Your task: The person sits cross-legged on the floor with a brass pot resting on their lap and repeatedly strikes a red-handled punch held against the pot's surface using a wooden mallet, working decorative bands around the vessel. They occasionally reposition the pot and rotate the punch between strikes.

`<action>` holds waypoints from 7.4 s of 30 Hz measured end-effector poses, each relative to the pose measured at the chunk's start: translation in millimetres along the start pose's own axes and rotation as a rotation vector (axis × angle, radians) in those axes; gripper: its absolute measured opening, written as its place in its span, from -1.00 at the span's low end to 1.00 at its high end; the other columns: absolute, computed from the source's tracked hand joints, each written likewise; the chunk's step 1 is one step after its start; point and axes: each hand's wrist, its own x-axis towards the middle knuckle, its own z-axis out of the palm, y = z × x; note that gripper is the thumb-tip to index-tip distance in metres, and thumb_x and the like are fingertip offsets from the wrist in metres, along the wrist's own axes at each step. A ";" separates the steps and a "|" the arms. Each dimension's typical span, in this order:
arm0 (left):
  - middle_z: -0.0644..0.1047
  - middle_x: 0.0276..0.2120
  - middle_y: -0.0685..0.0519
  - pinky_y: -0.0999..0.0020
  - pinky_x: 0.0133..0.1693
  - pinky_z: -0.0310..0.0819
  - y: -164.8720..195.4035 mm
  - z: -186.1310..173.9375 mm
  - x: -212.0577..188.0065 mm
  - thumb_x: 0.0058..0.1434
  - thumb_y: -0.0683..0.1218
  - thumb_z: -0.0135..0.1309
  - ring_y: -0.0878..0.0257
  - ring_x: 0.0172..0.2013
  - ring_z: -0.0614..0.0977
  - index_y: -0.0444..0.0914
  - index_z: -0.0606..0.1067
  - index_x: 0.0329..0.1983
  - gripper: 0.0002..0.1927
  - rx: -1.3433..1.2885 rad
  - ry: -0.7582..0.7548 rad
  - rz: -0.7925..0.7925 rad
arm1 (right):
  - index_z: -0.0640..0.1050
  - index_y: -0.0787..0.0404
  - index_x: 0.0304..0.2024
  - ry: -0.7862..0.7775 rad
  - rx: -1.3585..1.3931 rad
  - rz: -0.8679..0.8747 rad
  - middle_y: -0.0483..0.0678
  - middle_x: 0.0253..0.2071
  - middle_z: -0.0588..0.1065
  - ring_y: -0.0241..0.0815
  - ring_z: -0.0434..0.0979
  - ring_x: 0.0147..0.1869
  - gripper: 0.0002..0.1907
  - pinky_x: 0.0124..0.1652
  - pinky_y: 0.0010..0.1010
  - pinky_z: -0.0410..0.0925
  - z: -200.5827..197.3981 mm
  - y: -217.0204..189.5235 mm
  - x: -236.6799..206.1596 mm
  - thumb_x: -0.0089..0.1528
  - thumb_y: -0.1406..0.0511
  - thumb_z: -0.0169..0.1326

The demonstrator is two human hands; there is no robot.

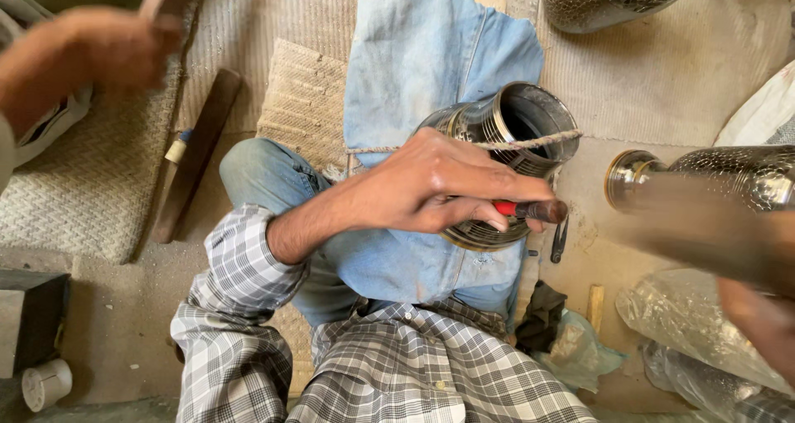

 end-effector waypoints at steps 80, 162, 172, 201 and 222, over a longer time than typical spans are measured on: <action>0.68 -0.06 0.03 0.62 -0.34 0.52 14.1 40.7 -36.9 0.38 -0.25 0.27 0.49 -0.41 0.61 -0.29 0.41 0.32 -0.52 0.009 0.481 -0.225 | 0.39 0.12 0.43 -0.180 -0.137 -0.638 0.09 -0.26 0.50 -0.13 0.45 -0.33 -0.26 -0.29 -0.37 0.32 -23.5 -123.7 163.7 0.21 0.55 0.20; 0.63 -0.09 -0.13 0.53 -0.21 0.58 -0.1 91.1 -63.0 0.34 -0.39 0.23 0.31 -0.20 0.66 -0.35 0.41 0.28 -0.53 -0.143 0.950 -0.310 | 0.39 0.03 0.35 -0.323 -0.363 -0.816 0.00 -0.56 0.37 -0.09 0.35 -0.54 -0.01 -0.44 -0.18 0.24 -27.7 -202.0 213.1 -0.14 0.61 0.24; 0.62 -0.26 0.11 0.46 -0.35 0.54 114.7 77.4 -2.1 0.29 -0.20 0.21 0.32 -0.34 0.56 -0.19 0.59 0.07 -0.72 0.493 -0.040 0.180 | 0.28 0.38 0.44 0.167 -0.016 -0.465 0.20 -0.19 0.50 0.05 0.56 -0.21 -0.20 -0.23 -0.29 0.44 4.6 -69.9 119.7 0.19 0.48 0.31; 0.61 0.02 -0.11 0.42 -0.03 0.75 24.3 119.5 51.3 0.48 -0.45 0.23 0.26 -0.03 0.73 -0.28 0.29 0.38 -0.45 0.523 0.332 -0.116 | 0.23 0.44 0.36 0.277 1.143 0.138 -0.01 -0.31 0.52 -0.24 0.59 -0.26 -0.36 -0.13 -0.42 0.48 164.9 44.1 -42.0 0.32 0.55 0.25; 0.62 0.07 0.02 0.36 -0.21 0.56 22.7 108.9 57.8 0.46 -0.29 0.26 0.17 -0.18 0.70 -0.24 0.39 0.24 -0.61 0.883 0.135 0.081 | 0.19 0.14 0.51 0.310 0.114 -0.584 0.17 -0.19 0.50 -0.04 0.58 -0.27 -0.06 -0.34 -0.36 0.37 32.9 35.7 28.4 0.21 0.47 0.43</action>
